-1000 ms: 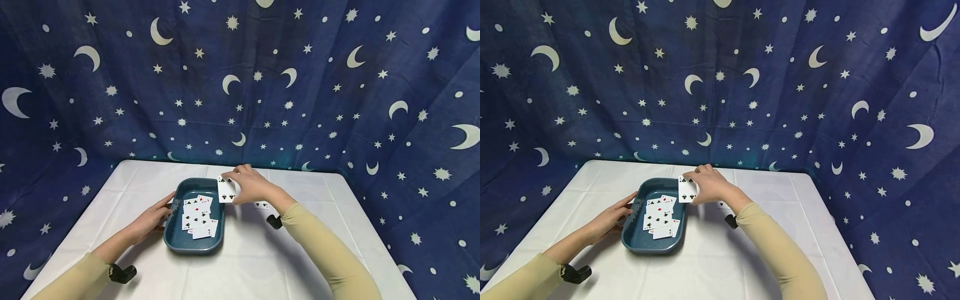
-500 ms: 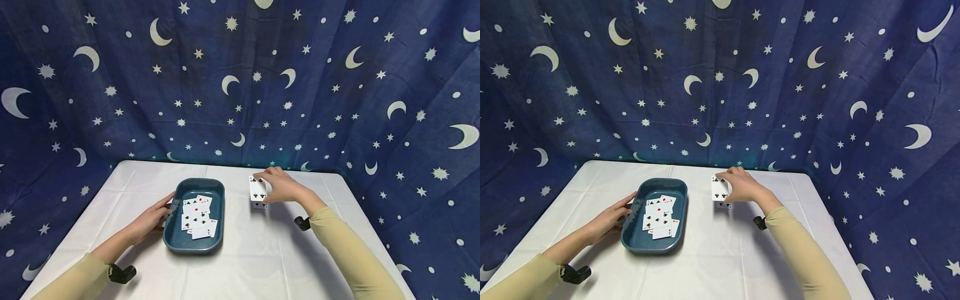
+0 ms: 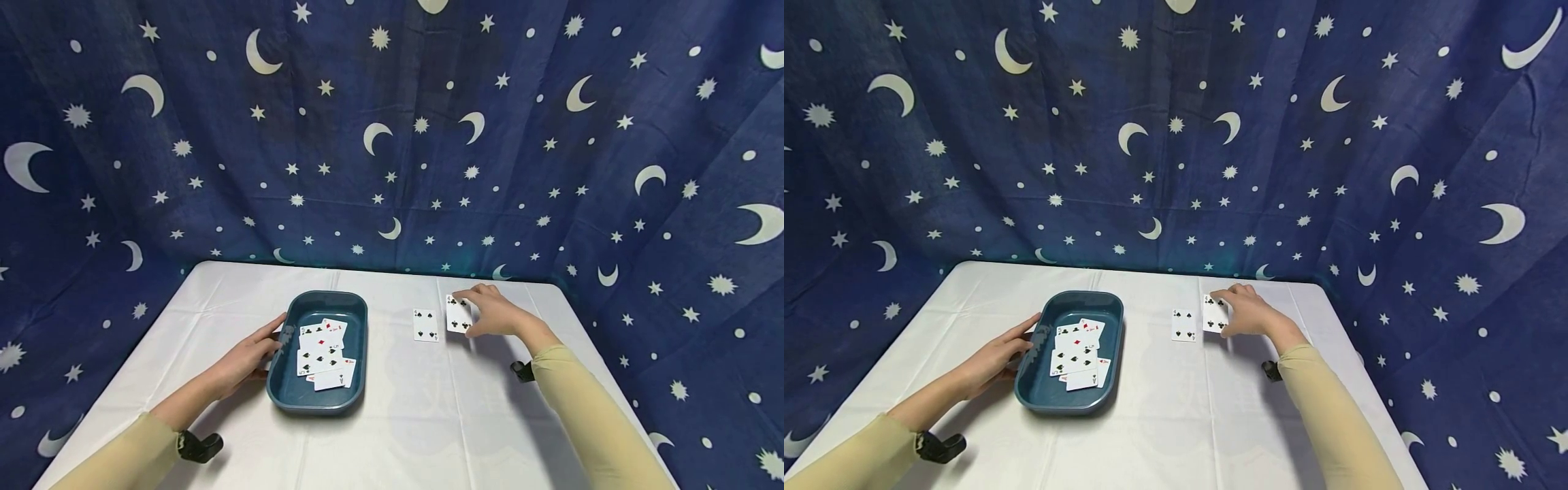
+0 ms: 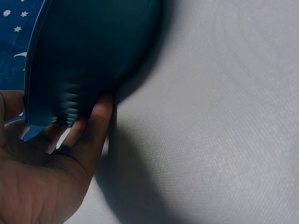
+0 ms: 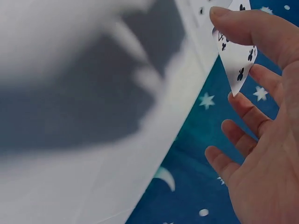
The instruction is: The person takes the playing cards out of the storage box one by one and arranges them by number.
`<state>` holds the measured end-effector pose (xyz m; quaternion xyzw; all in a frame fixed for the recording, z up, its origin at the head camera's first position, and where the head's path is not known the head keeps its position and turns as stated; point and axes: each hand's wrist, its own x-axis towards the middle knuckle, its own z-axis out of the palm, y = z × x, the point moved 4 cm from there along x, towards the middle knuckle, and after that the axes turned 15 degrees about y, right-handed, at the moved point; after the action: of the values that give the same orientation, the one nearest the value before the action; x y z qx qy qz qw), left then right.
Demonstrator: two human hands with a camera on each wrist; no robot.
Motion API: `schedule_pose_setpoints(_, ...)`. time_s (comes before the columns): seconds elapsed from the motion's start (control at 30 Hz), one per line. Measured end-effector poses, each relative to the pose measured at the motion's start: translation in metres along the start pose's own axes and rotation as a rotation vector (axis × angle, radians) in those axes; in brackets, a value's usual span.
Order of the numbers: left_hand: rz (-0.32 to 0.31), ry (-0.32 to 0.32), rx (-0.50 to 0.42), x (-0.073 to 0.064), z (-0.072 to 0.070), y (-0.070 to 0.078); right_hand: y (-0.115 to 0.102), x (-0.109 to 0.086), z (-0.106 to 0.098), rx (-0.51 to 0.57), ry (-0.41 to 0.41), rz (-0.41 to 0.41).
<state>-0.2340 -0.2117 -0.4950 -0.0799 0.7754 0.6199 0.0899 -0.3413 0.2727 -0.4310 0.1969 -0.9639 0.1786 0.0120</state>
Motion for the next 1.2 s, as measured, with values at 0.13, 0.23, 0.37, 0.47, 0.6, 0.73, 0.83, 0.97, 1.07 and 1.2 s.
schedule_pose_setpoints(0.13,0.008,-0.002,0.005,0.000,0.000,0.000,0.012,-0.004,0.005,0.000,-0.022,0.031)
schedule_pose_setpoints(0.23,0.008,-0.002,0.006,0.000,0.000,0.000,0.018,-0.005,0.009,0.004,-0.041,0.056)
schedule_pose_setpoints(0.37,0.001,-0.001,0.004,0.000,0.000,-0.001,0.024,-0.004,0.015,0.015,-0.072,0.079)
schedule_pose_setpoints(0.47,-0.008,0.005,0.003,0.001,0.000,-0.001,0.026,-0.004,0.019,0.019,-0.089,0.086)
schedule_pose_setpoints(0.6,-0.006,0.007,0.001,0.000,0.000,0.000,0.029,-0.003,0.023,0.012,-0.096,0.093)
schedule_pose_setpoints(0.73,0.004,0.003,0.006,0.000,0.000,-0.001,0.032,-0.004,0.028,0.006,-0.105,0.093)
schedule_pose_setpoints(0.83,-0.001,0.008,0.009,0.001,0.000,-0.002,0.035,-0.004,0.031,-0.001,-0.117,0.100)
schedule_pose_setpoints(0.97,-0.004,0.012,0.006,0.001,0.000,-0.002,0.037,-0.003,0.035,-0.005,-0.125,0.125)
schedule_pose_setpoints(1.07,-0.001,0.007,0.002,0.001,0.000,-0.002,0.038,-0.002,0.036,-0.006,-0.128,0.137)
schedule_pose_setpoints(1.2,-0.001,0.007,-0.001,0.001,0.000,-0.002,0.039,-0.001,0.037,-0.010,-0.133,0.133)
